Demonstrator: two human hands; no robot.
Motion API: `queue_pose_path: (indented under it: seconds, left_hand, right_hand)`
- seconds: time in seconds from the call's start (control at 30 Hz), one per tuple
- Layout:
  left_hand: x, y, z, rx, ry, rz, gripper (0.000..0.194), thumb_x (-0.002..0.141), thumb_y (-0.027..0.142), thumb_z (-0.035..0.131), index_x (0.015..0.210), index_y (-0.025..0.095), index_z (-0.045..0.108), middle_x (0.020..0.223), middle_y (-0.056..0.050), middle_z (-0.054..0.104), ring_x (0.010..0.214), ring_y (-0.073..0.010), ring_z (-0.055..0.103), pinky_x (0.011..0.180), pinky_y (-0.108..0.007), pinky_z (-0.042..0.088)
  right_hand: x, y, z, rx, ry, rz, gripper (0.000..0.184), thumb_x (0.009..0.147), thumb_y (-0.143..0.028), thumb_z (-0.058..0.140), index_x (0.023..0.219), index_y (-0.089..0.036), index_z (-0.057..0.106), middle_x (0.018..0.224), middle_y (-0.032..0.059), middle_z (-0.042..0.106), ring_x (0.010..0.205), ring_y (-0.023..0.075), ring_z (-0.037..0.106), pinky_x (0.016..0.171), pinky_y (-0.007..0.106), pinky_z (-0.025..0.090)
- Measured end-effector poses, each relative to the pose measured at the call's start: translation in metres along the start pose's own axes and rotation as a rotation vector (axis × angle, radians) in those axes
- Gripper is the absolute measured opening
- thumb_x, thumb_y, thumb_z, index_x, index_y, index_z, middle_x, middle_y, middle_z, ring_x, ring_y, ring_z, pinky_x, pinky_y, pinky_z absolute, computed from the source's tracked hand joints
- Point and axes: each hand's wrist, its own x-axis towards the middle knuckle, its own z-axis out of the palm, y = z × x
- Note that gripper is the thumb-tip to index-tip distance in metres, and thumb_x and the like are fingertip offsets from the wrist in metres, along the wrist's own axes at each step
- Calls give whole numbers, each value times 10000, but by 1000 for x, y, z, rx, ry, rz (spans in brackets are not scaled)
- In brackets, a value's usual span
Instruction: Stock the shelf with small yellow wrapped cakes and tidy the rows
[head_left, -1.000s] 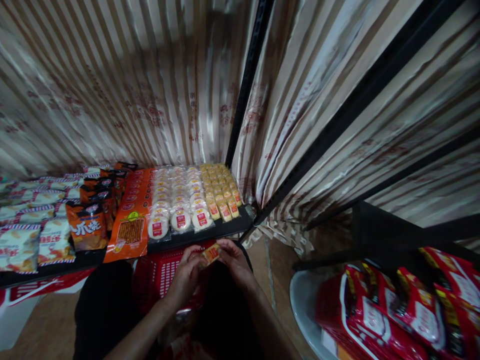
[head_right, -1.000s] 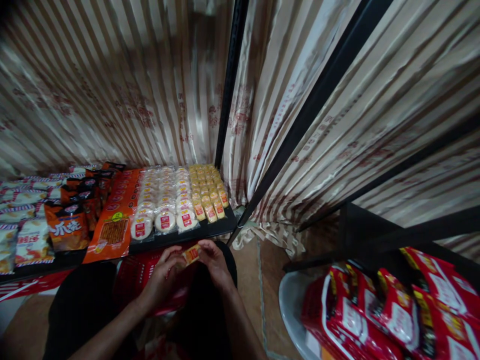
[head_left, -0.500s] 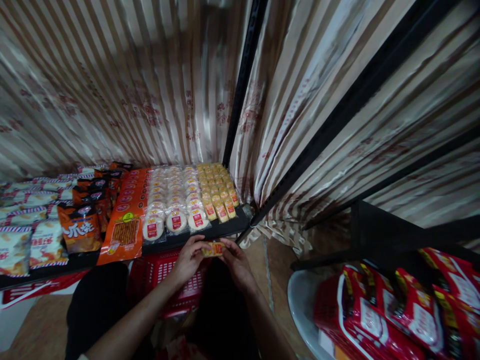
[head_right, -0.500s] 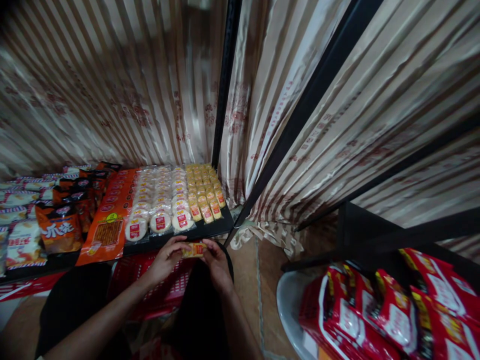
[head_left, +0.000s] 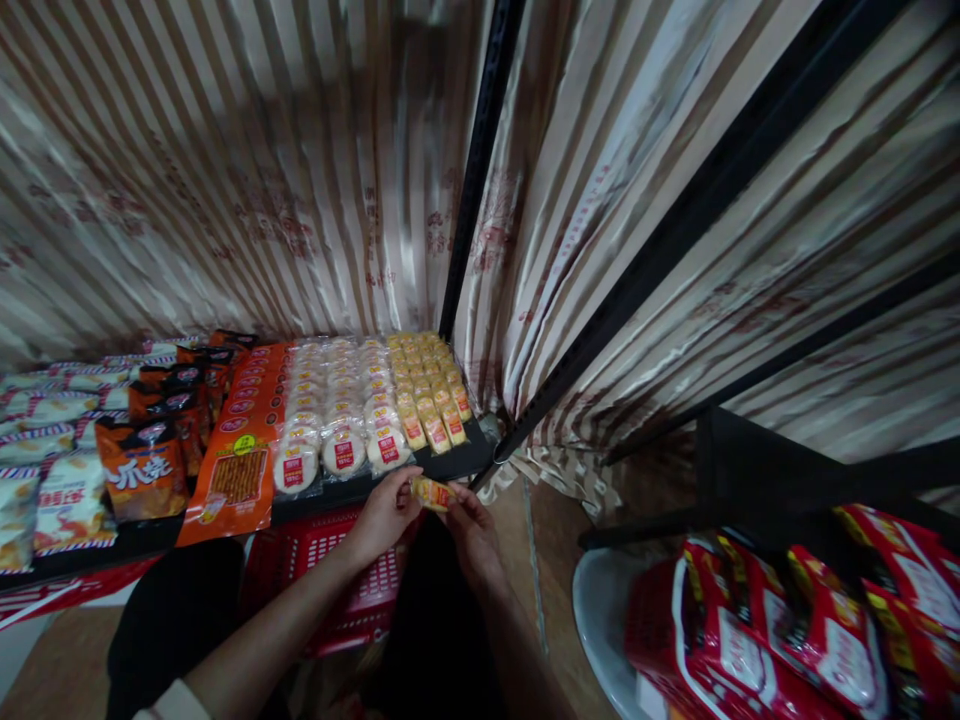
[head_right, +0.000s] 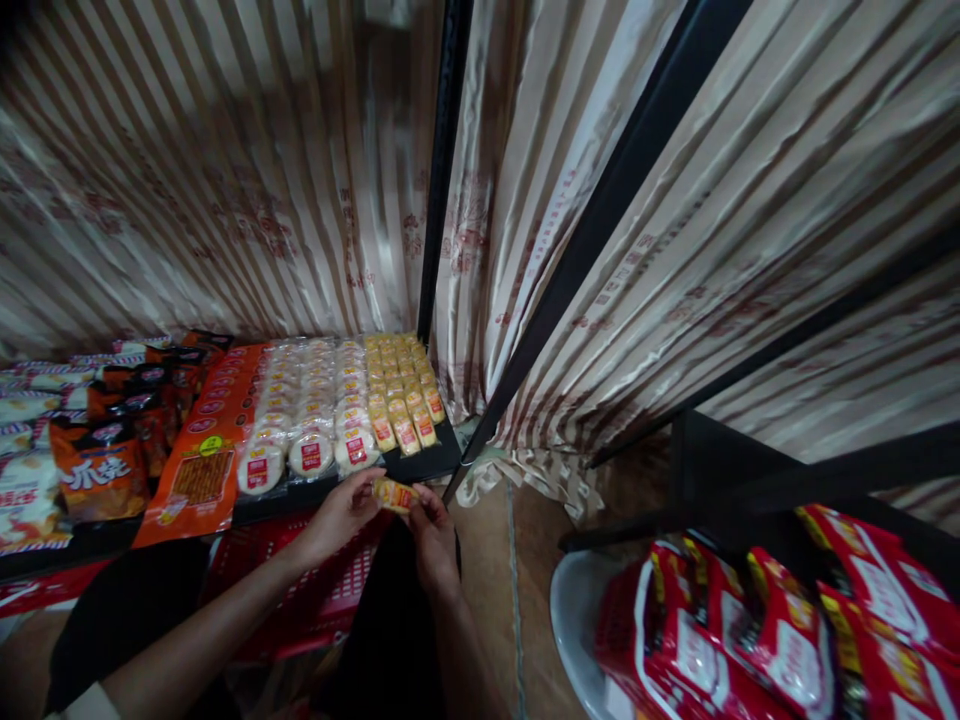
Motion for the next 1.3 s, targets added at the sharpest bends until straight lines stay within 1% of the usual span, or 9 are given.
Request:
queue_pose_path:
  seconds: [0.13,0.27,0.4,0.5,0.6,0.83,0.93,1.1,1.3]
  left_hand:
    - [13,2,5,124,40,28,411,748,133,500,1157,144,535,979,-68,641,794,-126,603,767,-275,499]
    - [28,10,8,225,36,89,429,719,92,493,1138,161,558,984,-54,637,768,-117,587,755,-266,494]
    - [42,19,10,317,29,136,419,703,59,477,1093,162,591,972,-49,639,786,-119,579,776,-268,489]
    - [50,26,12,367,25,167,430,689,29,471,1076,166,599,1019,-56,641,841,-130,581,820,-285,481]
    - [57,33,16,397,-6,170,444,691,24,464,1094,162,590,1024,-59,643,868,-140,585,837,-292,479]
    - [71,48,26,446,-50,157,472,703,45,467,1151,159,566,1066,-68,626,921,-159,590,858,-305,478]
    - [80,50,29,386,-41,165,489,733,83,483,1215,161,507,1057,-72,621,839,-143,605,815,-304,498]
    - [86,47,26,450,177,341,268,852,195,420,1072,165,570,1037,-84,613,961,-176,569,900,-364,466]
    - [79,32,22,628,236,429,295,908,212,325,995,152,600,1048,-96,606,1032,-197,532,953,-403,441]
  right_hand:
    - [5,3,-3,-42,31,-58,387,587,-367,760,899,-179,630,883,27,687,814,191,640,780,337,508]
    - [13,6,-15,-322,25,-208,337,723,-411,640,984,-200,614,984,53,677,905,214,632,824,375,509]
    - [22,5,-24,-782,95,-563,322,815,-368,530,1061,-175,610,1085,108,641,1021,236,585,904,445,465]
    - [24,-2,-22,-1052,71,-871,290,864,-290,470,1079,-158,612,1102,123,629,1072,234,547,946,463,428]
    - [23,-12,-16,-1213,30,-1020,304,882,-242,447,1142,-153,578,1093,120,632,1071,224,537,935,443,438]
    - [33,-25,-12,-1448,81,-1056,364,899,-291,419,1211,-131,516,1089,142,622,1017,246,542,864,428,464]
    - [41,-30,-10,-1459,122,-1040,387,912,-322,379,1230,-133,494,1089,152,615,1011,245,545,849,425,469]
    - [47,-36,-5,-1397,180,-1001,428,914,-337,370,1268,-110,458,1114,166,599,1038,245,541,879,415,460]
    - [49,-33,-2,-1345,198,-903,438,910,-331,373,1293,-129,440,1143,165,572,1029,242,553,827,382,489]
